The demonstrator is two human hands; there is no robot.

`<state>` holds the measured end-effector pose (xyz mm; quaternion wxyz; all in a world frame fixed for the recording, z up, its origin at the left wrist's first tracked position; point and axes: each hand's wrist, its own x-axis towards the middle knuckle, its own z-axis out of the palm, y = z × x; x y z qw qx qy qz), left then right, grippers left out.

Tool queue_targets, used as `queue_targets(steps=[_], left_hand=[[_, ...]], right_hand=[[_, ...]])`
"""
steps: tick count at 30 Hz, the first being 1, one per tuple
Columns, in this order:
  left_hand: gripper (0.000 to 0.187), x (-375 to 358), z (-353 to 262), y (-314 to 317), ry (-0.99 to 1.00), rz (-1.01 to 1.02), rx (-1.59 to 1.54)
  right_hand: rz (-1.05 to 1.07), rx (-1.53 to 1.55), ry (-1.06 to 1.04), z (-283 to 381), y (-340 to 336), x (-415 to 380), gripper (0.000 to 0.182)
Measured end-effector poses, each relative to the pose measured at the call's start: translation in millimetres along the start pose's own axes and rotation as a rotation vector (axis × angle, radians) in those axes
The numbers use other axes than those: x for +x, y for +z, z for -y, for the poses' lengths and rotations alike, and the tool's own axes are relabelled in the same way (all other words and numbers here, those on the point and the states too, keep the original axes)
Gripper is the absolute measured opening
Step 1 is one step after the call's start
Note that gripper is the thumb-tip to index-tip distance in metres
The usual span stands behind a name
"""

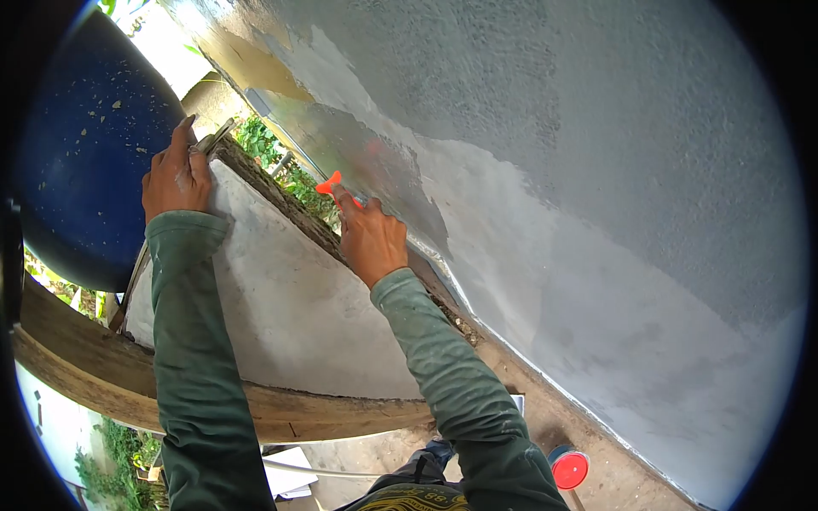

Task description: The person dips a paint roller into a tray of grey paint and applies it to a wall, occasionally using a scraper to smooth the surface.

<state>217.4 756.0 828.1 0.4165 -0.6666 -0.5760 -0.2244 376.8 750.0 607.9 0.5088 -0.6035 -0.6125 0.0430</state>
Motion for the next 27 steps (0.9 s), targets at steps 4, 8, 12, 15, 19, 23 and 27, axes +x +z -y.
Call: queue_targets(steps=[4,8,12,15,19,23,27], left_hand=[[0.047,0,2,3,0.007,-0.013,0.007],[0.049,1,4,5,0.001,-0.009,-0.005],[0.049,-1,3,4,0.011,-0.034,-0.009],[0.049,0,3,3,0.007,-0.031,-0.002],[0.050,1,5,5,0.019,-0.023,-0.017],[0.051,1,4,4,-0.001,-0.013,-0.013],[0.049,2,7,8,0.009,-0.019,0.011]], right_hand=[[0.047,0.020,0.016,4,17,17,0.047],[0.060,0.028,0.018,5,39,32,0.049],[0.001,0.014,0.013,12,57,45,0.050],[0.016,0.014,0.022,17,61,51,0.050],[0.024,0.019,0.026,13,50,42,0.050],[-0.004,0.009,0.028,-1,28,11,0.050],[0.011,-0.006,0.021,-8,-3,-24,0.050]])
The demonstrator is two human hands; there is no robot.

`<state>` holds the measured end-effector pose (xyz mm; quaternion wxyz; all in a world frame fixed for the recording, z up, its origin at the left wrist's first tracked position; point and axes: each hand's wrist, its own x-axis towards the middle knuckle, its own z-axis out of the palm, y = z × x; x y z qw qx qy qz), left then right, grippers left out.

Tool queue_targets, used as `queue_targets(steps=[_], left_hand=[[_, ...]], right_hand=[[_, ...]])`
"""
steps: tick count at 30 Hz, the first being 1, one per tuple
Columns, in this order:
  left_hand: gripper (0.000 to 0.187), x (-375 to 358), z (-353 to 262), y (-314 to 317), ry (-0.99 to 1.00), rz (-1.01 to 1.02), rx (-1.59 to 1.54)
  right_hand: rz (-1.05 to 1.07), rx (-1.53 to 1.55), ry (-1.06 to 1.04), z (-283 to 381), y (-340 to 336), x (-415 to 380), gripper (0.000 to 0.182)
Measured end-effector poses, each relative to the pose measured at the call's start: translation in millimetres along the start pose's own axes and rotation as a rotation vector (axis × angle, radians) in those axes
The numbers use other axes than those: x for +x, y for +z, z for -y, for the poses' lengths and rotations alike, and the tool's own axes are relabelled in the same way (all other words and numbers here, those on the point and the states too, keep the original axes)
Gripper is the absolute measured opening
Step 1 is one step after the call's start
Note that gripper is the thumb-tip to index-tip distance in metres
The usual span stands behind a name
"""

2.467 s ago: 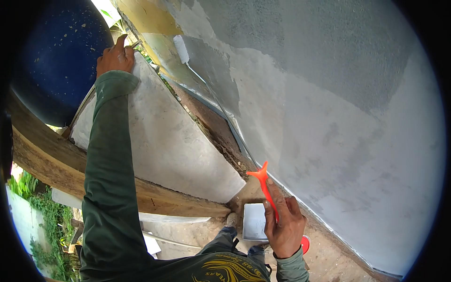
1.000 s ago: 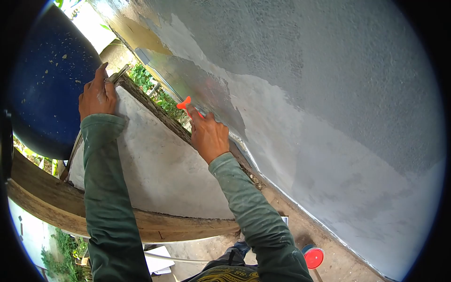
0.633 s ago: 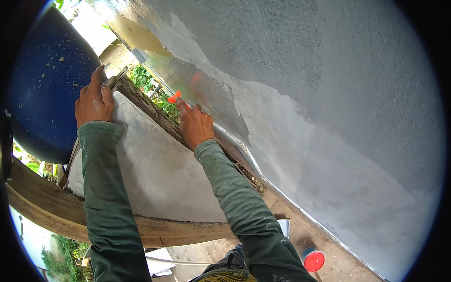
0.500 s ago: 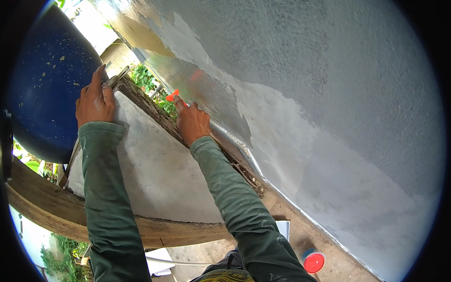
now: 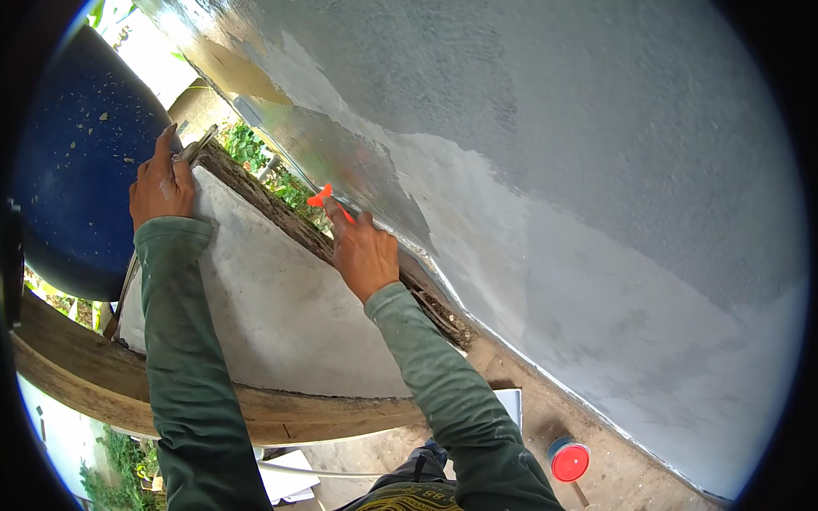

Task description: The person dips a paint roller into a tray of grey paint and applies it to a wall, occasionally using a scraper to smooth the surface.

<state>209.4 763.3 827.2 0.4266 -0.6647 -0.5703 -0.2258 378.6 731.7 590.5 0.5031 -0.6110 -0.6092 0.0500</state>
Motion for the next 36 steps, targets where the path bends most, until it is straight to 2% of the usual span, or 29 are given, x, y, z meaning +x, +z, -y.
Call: queue_targets(steps=[4,20,24,36], left_hand=[[0.049,1,-1,-1,-0.008,0.016,-0.006],[0.047,1,-7,-6,-0.020,0.047,0.026],[0.047,2,-9,-10,-0.056,0.105,0.048],[0.046,4,-5,-4,-0.035,0.075,0.026]], right_hand=[[-0.056,-0.013,-0.026,-8,-22,-29,0.051],[-0.056,-0.076,-0.008,-21,-132,-134,0.055],[-0.026,-0.073,0.036,-23,-162,-164,0.053],[0.025,-0.083,0.167,-16,-262,-246,0.047]])
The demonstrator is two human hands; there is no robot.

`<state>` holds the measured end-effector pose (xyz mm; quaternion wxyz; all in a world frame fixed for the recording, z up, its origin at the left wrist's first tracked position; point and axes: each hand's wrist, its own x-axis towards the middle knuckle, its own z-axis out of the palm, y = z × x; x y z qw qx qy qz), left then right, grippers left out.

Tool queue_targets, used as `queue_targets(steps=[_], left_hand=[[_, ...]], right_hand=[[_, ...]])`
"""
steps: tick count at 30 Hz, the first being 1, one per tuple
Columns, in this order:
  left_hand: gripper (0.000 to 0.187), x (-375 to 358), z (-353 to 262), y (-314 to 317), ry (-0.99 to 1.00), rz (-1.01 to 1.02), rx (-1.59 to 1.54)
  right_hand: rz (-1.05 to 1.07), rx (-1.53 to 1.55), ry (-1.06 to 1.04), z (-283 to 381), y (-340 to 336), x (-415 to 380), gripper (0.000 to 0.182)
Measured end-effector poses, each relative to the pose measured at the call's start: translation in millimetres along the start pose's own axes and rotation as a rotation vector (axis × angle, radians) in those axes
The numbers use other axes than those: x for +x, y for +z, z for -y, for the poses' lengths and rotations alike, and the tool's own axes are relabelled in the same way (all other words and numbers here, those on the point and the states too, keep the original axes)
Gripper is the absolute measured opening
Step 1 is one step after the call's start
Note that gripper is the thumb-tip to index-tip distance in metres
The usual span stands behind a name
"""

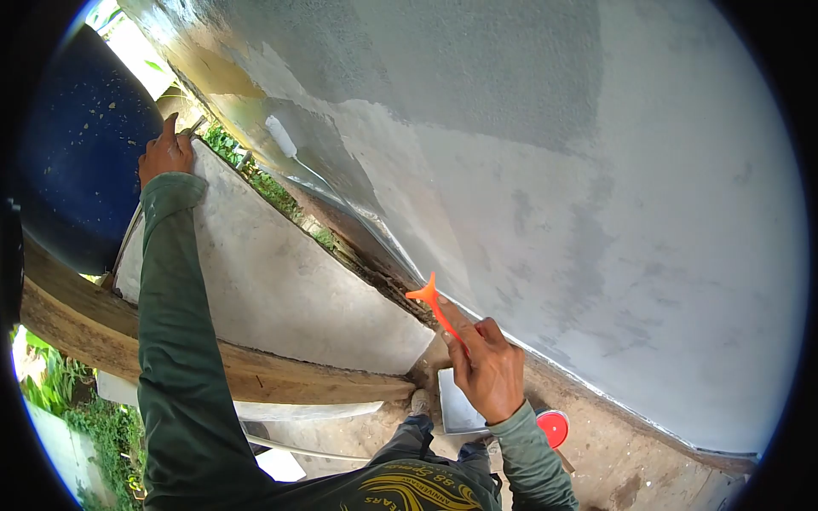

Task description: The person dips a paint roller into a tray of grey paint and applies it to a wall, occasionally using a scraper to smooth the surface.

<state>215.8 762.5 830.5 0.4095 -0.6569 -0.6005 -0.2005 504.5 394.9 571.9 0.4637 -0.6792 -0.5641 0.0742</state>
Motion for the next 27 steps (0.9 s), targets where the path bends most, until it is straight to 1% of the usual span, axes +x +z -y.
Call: queue_targets(steps=[5,9,11,15,19,21,23,25,27], left_hand=[[0.046,0,2,4,0.013,-0.028,-0.006],[0.046,0,1,3,0.021,-0.043,-0.010],[0.046,-1,0,2,0.018,-0.041,-0.013],[0.045,-1,1,3,0.011,-0.036,-0.011],[0.045,-2,0,3,0.016,-0.056,0.006],[0.045,-2,-1,1,0.021,-0.038,0.001],[0.045,-2,-1,-1,0.002,-0.022,0.002],[0.046,0,2,6,0.006,-0.046,0.002],[0.048,1,4,10,0.023,-0.068,0.015]], right_hand=[[0.043,0.004,0.111,-2,-35,-32,0.042],[0.000,-0.038,0.052,-12,-54,-60,0.047],[0.037,-0.054,0.089,-9,-71,-73,0.046],[0.041,-0.064,0.133,-9,-97,-100,0.046],[0.044,-0.104,0.110,-9,-122,-122,0.045],[0.078,-0.128,0.130,-8,-136,-132,0.046],[0.122,-0.107,0.181,-9,-146,-143,0.043],[0.110,-0.150,0.168,-10,-151,-154,0.043],[0.088,-0.239,0.109,-12,-158,-160,0.043]])
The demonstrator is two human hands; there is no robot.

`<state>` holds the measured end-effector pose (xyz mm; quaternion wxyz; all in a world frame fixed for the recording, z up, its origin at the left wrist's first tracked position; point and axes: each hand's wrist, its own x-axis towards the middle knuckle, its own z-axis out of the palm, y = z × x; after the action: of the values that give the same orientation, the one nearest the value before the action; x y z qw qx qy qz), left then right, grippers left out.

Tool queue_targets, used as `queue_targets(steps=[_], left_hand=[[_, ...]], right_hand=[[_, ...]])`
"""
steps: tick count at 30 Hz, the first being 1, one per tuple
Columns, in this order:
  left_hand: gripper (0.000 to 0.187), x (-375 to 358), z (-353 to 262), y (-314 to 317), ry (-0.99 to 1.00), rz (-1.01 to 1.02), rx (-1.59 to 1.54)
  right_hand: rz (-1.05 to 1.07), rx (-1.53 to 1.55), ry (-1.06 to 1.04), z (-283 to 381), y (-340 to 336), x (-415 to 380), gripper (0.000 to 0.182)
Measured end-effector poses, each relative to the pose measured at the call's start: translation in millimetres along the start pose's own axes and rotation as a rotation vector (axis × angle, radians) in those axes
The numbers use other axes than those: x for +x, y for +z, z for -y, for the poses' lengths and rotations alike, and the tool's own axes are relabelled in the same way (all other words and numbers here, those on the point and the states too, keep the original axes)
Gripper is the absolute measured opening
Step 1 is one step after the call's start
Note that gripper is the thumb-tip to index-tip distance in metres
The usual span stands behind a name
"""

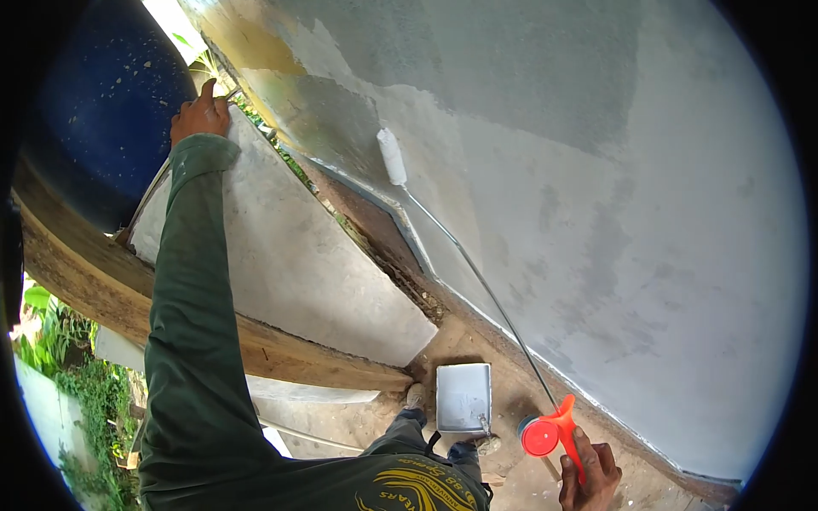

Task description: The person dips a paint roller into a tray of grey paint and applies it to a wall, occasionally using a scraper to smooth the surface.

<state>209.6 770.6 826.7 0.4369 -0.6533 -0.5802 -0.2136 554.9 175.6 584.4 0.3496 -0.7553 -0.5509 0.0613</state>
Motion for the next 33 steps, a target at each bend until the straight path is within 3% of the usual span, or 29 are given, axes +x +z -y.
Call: queue_targets(steps=[1,2,6,9,12,16,26,33], left_hand=[[0.048,0,0,-1,-0.001,0.005,0.000],[0.048,0,-1,-2,-0.001,0.012,-0.002],[0.048,-2,-3,-7,-0.006,0.020,-0.014],[0.047,-1,-1,-5,0.004,0.002,-0.029],[0.047,-2,-3,-6,0.006,-0.004,-0.010],[0.049,-1,-2,-8,0.016,0.029,-0.034],[0.046,-2,-3,-8,0.007,0.010,-0.033],[0.047,-3,-5,-12,0.025,0.007,-0.020]], right_hand=[[0.181,-0.058,0.044,-3,-11,-3,0.037],[0.186,-0.056,0.037,-5,-8,-3,0.037],[0.101,0.019,0.027,15,11,15,0.034],[0.029,0.082,0.057,26,38,31,0.044],[0.066,0.150,0.118,35,54,51,0.044],[-0.013,0.143,0.026,49,79,81,0.049],[0.041,0.195,0.059,82,132,147,0.046],[-0.057,0.252,-0.095,96,185,198,0.047]])
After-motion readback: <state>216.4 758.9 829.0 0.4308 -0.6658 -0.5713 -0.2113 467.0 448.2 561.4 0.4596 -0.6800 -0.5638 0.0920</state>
